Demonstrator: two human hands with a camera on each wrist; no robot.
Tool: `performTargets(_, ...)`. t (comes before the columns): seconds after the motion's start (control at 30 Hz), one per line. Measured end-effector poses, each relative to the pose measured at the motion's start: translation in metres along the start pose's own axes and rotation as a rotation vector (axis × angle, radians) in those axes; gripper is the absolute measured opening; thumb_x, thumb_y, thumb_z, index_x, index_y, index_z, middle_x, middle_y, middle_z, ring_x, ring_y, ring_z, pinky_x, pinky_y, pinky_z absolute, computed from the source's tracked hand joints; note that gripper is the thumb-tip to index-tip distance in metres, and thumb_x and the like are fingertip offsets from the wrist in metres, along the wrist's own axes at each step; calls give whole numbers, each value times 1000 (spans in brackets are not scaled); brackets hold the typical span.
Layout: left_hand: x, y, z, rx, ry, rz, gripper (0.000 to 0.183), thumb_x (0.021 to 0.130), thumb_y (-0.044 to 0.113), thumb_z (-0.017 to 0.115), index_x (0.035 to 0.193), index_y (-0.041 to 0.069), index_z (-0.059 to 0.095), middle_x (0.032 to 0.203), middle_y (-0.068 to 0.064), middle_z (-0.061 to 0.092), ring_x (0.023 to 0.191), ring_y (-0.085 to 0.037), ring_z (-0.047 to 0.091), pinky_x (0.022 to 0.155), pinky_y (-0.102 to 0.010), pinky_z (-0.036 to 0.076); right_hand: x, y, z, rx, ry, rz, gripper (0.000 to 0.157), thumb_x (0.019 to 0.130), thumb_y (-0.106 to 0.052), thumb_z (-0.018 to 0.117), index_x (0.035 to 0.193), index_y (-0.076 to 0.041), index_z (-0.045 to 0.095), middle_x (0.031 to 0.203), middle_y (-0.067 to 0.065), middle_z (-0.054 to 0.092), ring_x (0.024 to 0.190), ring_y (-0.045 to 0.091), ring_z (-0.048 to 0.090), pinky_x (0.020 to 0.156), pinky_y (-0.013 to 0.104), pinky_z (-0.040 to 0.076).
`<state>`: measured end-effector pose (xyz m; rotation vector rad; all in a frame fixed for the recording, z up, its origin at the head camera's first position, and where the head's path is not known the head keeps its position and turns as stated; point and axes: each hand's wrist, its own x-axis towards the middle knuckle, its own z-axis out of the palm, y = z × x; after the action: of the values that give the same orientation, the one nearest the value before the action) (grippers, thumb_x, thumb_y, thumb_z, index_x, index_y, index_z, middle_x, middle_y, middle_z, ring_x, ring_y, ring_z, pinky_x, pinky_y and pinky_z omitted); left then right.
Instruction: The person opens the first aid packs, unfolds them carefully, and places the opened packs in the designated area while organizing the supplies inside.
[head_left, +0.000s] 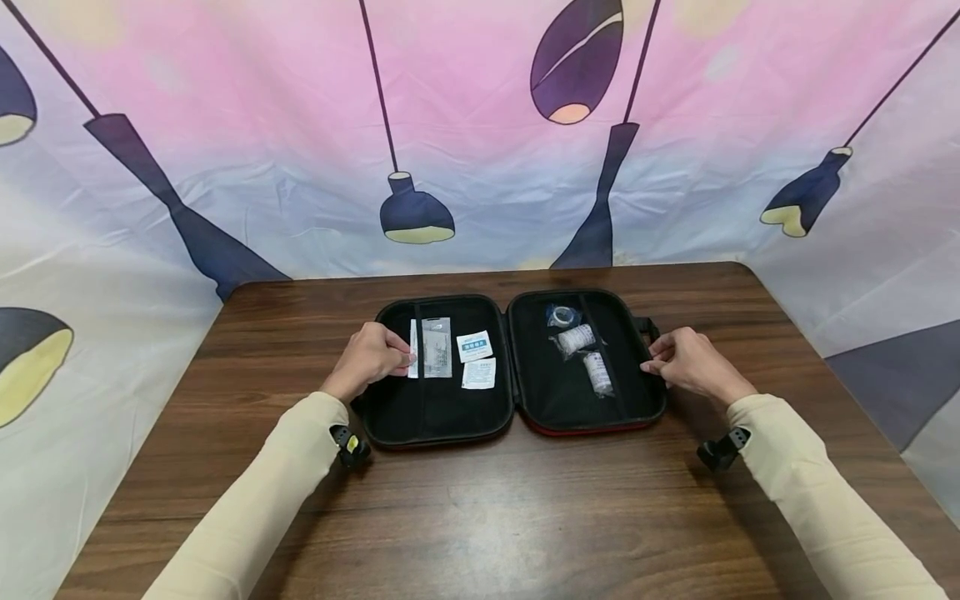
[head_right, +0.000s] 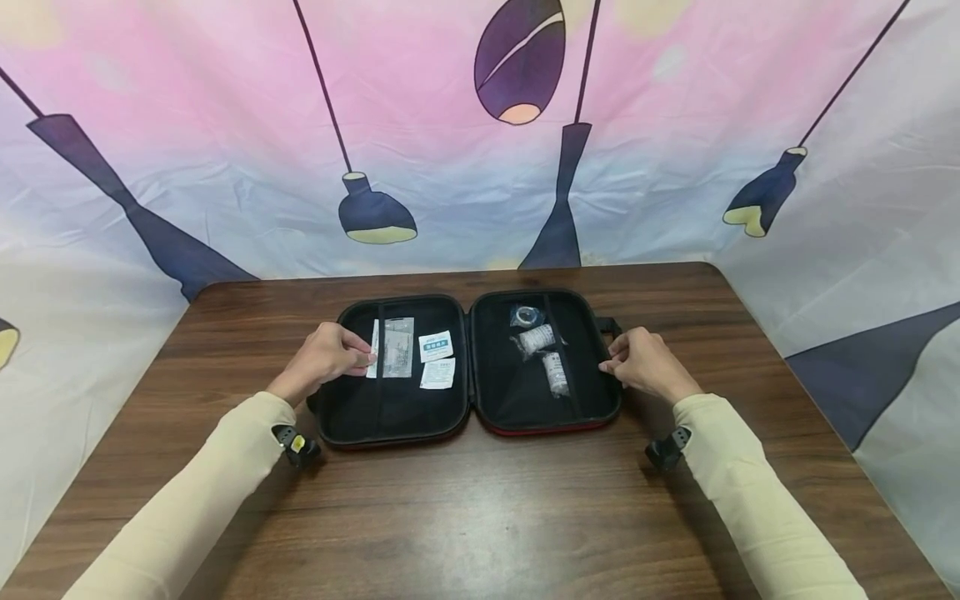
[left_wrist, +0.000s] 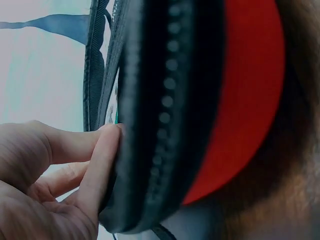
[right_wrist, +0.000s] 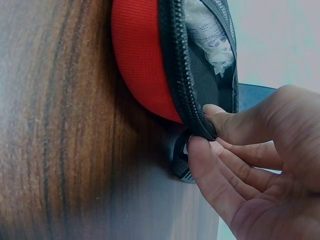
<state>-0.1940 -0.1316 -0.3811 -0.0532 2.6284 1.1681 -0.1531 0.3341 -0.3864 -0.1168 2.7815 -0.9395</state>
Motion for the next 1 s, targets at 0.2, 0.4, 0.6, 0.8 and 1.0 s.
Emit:
performTargets(0.2,-4,2,-5,-32,4,20,16,95,2,67,106,-8,74,111,-23,71,80,-19,76,71,-31,62,1,0,0,0,7,-11,34,94,-11,72,111,18,63,94,22,69,64,16,65,60,34,57)
performTargets(0.4,-8,9,-10,-32,4,16,15,96,3,68,106,-6,74,109,-21,72,81,-19,75,75,-33,62,0,0,0,3,3,-13,34,94,-11,72,111,17,63,94,22,69,64,16,65,60,34,57)
performTargets(0.6,-5,24,-9,-32,-41,30,16,96,5,69,108,-6,73,110,-20,72,84,-23,76,77,-37,62,1,1,1,9,-1,-6,34,94,-11,72,111,17,63,95,22,69,65,17,65,61,34,57)
performTargets(0.8,3,35,-2,26,-84,78,18,96,6,69,108,-7,74,105,-20,73,84,-27,75,78,-40,62,1,2,2,14,3,-11,35,94,-12,72,112,17,63,97,23,69,64,17,66,61,34,58)
performTargets(1.0,13,45,8,94,-107,119,17,96,6,69,107,-6,75,104,-19,74,81,-24,75,75,-38,62,0,1,1,26,3,-6,35,95,-11,72,113,17,63,97,23,69,65,16,65,60,34,57)
